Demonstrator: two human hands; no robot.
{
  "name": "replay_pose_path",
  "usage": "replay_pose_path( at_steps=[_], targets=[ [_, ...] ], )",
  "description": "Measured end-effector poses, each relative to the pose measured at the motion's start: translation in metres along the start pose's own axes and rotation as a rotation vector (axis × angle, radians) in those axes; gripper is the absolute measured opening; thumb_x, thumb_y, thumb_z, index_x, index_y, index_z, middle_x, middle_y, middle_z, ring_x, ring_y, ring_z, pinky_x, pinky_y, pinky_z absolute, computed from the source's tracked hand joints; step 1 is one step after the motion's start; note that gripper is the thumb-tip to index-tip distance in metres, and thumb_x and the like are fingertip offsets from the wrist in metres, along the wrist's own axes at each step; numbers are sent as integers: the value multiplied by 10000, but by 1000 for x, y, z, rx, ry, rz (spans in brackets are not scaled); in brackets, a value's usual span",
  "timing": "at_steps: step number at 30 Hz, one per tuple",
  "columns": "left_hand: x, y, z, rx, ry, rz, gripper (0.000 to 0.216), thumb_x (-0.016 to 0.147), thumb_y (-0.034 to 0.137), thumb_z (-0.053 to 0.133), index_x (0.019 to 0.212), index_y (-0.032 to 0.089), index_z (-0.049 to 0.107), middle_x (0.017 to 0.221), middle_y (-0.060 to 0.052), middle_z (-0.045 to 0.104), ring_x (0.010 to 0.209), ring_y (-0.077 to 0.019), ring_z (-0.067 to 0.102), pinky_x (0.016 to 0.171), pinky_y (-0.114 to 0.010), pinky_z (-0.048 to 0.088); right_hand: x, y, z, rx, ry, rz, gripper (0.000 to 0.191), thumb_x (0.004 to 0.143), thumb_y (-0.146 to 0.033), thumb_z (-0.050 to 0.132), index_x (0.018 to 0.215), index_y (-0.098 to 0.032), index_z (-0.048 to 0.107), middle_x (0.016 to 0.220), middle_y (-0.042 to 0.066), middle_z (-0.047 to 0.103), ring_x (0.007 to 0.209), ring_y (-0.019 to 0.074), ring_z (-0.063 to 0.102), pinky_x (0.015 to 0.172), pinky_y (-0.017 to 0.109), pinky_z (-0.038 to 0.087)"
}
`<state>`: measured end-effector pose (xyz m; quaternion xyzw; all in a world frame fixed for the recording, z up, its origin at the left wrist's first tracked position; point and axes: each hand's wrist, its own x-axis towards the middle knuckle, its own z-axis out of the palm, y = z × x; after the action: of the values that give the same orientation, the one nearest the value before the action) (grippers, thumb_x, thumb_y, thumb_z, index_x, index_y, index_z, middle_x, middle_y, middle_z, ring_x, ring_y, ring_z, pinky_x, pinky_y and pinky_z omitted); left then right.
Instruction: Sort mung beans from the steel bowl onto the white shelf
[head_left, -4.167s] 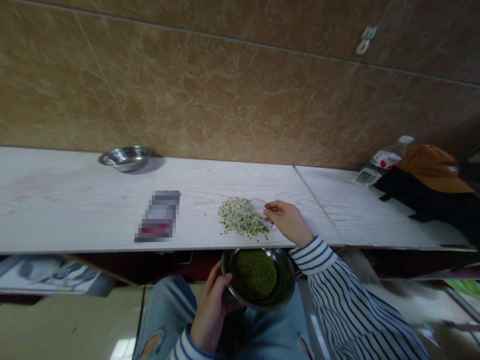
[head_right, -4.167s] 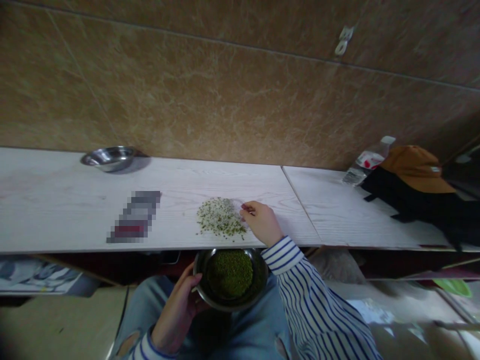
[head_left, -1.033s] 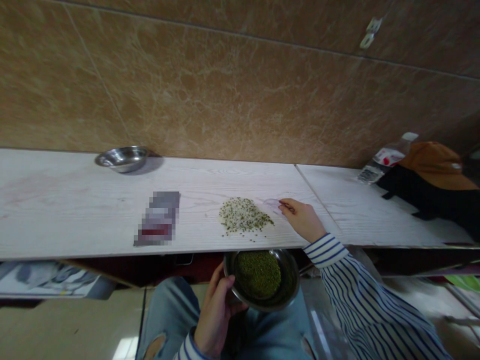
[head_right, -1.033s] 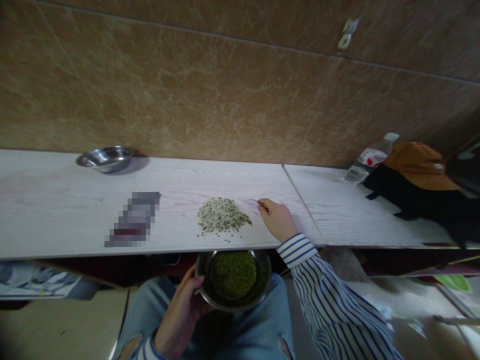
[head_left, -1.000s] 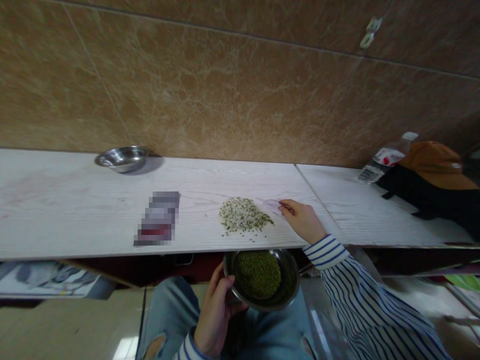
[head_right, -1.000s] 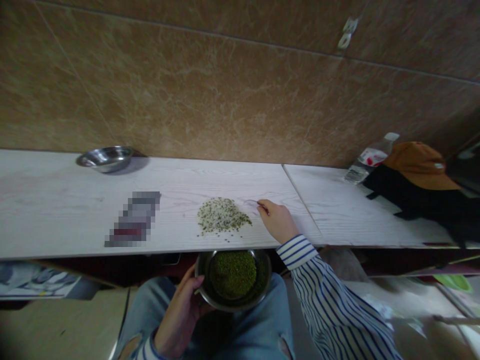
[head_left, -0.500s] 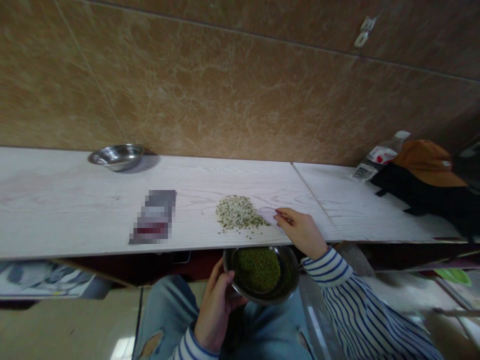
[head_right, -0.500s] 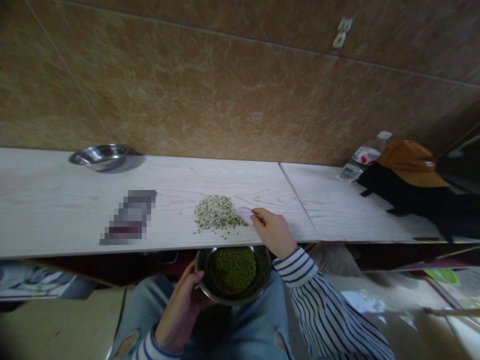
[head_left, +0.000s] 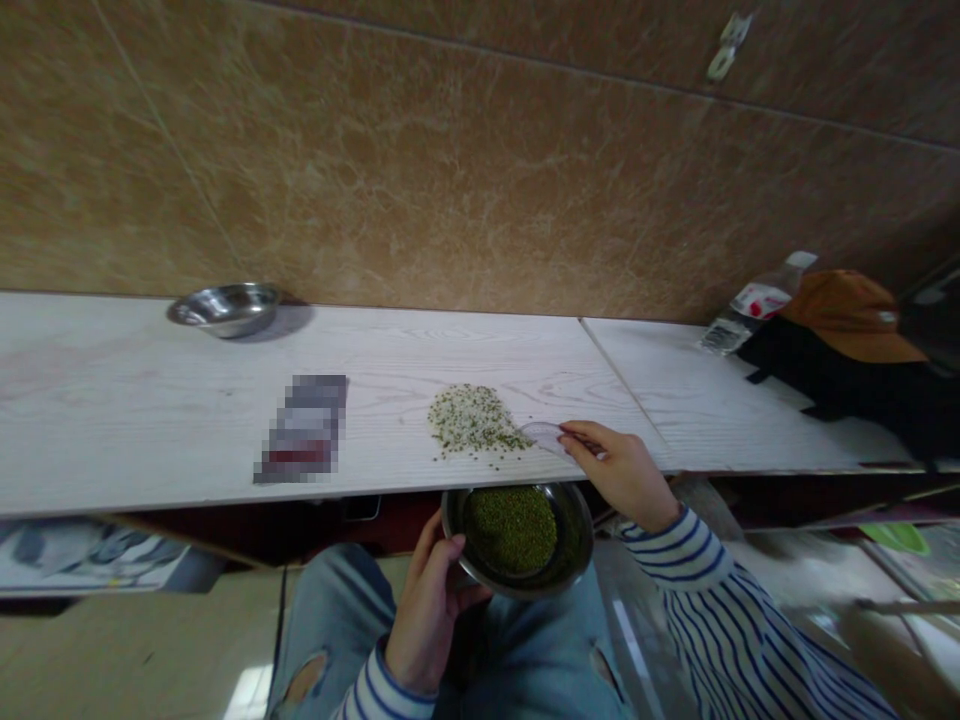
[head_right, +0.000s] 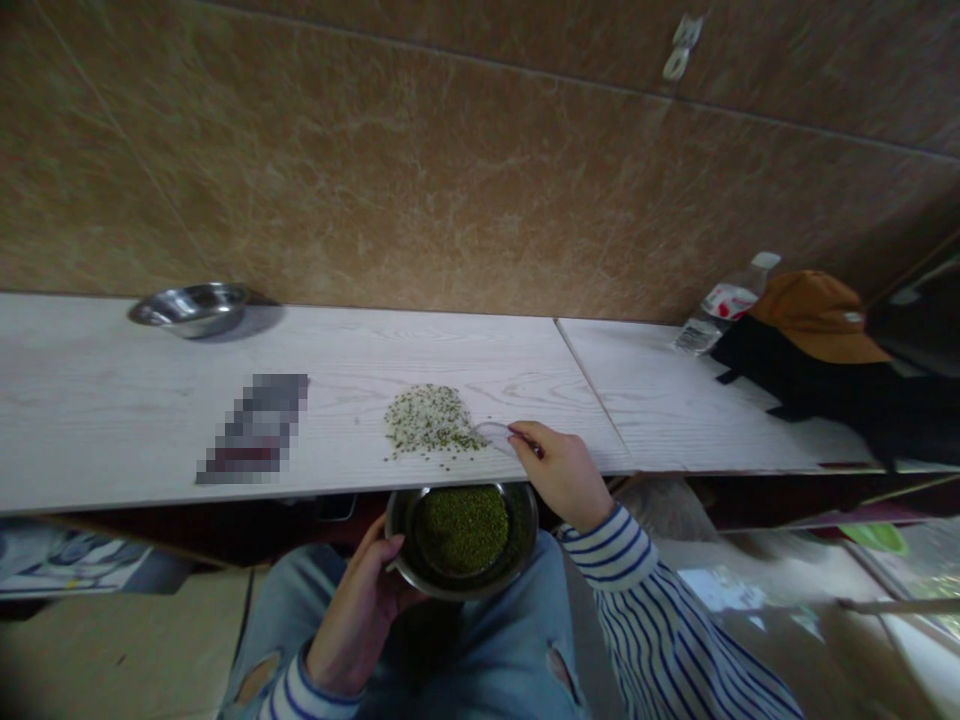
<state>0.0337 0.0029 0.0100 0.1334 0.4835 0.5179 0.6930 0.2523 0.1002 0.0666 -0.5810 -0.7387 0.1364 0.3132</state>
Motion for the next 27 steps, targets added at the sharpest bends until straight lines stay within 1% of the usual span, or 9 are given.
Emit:
replay_pose_path(
  at_steps=[7, 10, 15, 20, 25, 27],
  targets=[
    [-1, -1, 1, 14, -12, 17, 465, 774, 310, 556, 1227, 245, 480, 1073, -63, 621, 819, -197, 606, 593, -326, 527, -6, -10, 2, -85, -33, -73, 238, 862, -288, 496, 1018, -231, 666, 950, 12, 715, 830, 172, 670, 783, 287, 526],
    [-2, 0, 0, 1, -23, 31, 453, 770, 317, 563, 1211, 241, 496, 1055, -60, 627, 818, -193, 608, 594, -315, 524, -9, -11, 0, -101, -15, -95, 241, 867, -287, 487, 1018, -223, 664, 951, 13, 715, 827, 170, 671, 784, 282, 529],
    [-2, 2, -1, -4, -6, 29, 450, 758, 313, 575, 1197, 244, 504, 1083, -62, 618, 867, -212, 608, 607, -328, 531, -15, -4, -4, -149, 38, -102, 245, 866, -293, 484, 1020, -220, 660, 939, 21, 716, 810, 175, 677, 764, 283, 539],
    [-1, 2, -1, 4, -4, 22, 455, 760, 305, 573, 1204, 244, 494, 1067, -58, 621, 849, -212, 610, 604, -328, 529, -21, -2, -4, -159, 32, -102, 243, 870, -285, 479, 1016, -211, 658, 940, 21, 717, 807, 167, 679, 762, 272, 537],
    [-1, -1, -3, 16, 6, 21, 490, 746, 311, 588, 1220, 236, 487, 1031, -60, 635, 795, -203, 618, 583, -321, 525, -13, 0, -8, -219, 94, -72, 249, 863, -282, 484, 1026, -199, 653, 937, 33, 718, 794, 176, 680, 733, 278, 538],
    [-1, -1, -3, 17, 9, 25, 507, 739, 314, 594, 1227, 231, 485, 1033, -67, 635, 789, -204, 620, 586, -324, 527, -10, 1, -9, -263, 81, -62, 253, 865, -274, 473, 1026, -197, 652, 933, 36, 719, 783, 185, 681, 718, 290, 540]
  ],
)
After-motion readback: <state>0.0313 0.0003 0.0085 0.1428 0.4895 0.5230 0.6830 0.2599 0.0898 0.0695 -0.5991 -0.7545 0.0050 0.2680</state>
